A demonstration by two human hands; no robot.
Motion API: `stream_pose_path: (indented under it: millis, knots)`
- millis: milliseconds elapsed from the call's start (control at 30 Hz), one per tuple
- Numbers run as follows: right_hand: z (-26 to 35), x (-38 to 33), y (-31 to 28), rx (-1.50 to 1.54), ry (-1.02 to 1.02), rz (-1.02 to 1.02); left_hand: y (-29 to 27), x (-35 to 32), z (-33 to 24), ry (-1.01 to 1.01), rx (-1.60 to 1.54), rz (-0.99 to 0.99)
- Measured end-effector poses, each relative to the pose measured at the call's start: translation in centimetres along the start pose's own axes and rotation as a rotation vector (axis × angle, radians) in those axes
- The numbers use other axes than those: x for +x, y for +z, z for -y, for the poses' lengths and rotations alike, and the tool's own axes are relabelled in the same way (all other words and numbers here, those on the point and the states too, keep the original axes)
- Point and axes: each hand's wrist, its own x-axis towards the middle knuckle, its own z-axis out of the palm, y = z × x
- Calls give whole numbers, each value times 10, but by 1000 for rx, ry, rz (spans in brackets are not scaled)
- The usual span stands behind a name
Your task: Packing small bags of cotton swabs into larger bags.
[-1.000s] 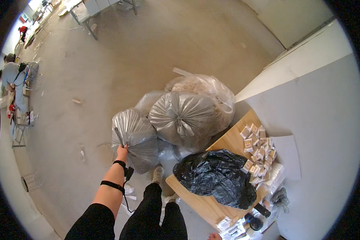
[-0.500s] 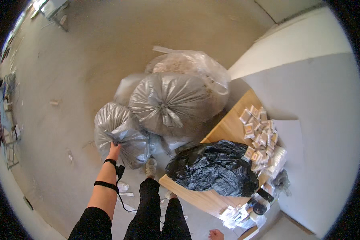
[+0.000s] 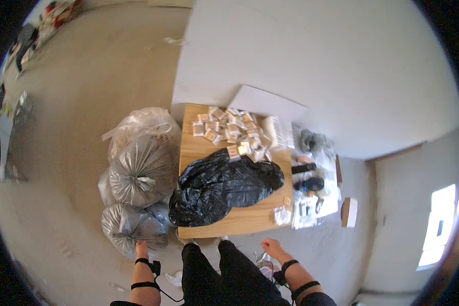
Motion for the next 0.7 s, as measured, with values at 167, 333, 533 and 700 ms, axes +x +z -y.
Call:
stream_pose_path:
  millis: [167,333,533,700]
  knots:
    - [-40,-33,-8,103,10,-135,10,-20,-60,144,248,136]
    - [-129,-39,-7,30,-39,-295,26,-43,-119,224,121,297]
    - [-164,-16,-57,697,209,-302,28,-124,-176,153,43,439]
    - [-188,57,-164,751,88,-401,40,-143,-167,74,-124,521]
